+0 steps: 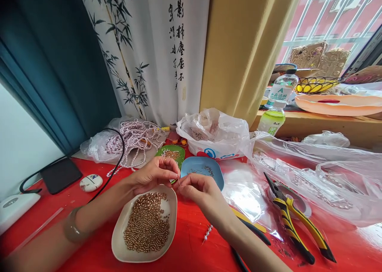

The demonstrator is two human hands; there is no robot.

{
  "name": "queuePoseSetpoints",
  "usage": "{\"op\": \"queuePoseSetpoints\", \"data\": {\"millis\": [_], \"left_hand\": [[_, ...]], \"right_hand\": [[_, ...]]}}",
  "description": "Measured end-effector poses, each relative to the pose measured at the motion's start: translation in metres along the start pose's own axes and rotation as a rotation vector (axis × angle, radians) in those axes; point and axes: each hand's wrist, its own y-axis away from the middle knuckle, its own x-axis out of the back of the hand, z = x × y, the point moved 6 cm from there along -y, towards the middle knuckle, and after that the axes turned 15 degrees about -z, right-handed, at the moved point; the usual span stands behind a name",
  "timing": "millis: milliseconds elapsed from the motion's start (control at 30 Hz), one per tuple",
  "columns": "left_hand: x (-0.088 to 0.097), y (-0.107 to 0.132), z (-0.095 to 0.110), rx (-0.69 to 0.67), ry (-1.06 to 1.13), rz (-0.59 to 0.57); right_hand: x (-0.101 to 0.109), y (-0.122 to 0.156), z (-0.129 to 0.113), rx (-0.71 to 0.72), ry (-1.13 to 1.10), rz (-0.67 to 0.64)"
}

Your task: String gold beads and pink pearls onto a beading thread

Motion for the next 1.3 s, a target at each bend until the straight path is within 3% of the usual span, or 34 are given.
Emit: {"op": "queuePoseSetpoints", "data": {"millis": [400,867,1300], "left_hand": [[-0.0039,-0.0031,-0.0075,-0.109,0.213,-0.087],[-0.0068,-0.0028,-0.0069,-0.089,0.159,-0.093],[-0.0036,-0.0039,-0.0079,-0.086,0.111,-0.024]], "right_hand": [[0.0005,0.0017,-0.0021,0.104,0.007,0.004],[0.0,-0.0007,-0.0007,0.09,-0.01,0.002],[0.0016,-0.0002,0.0016,0.067,-0.015,0.001]]}}
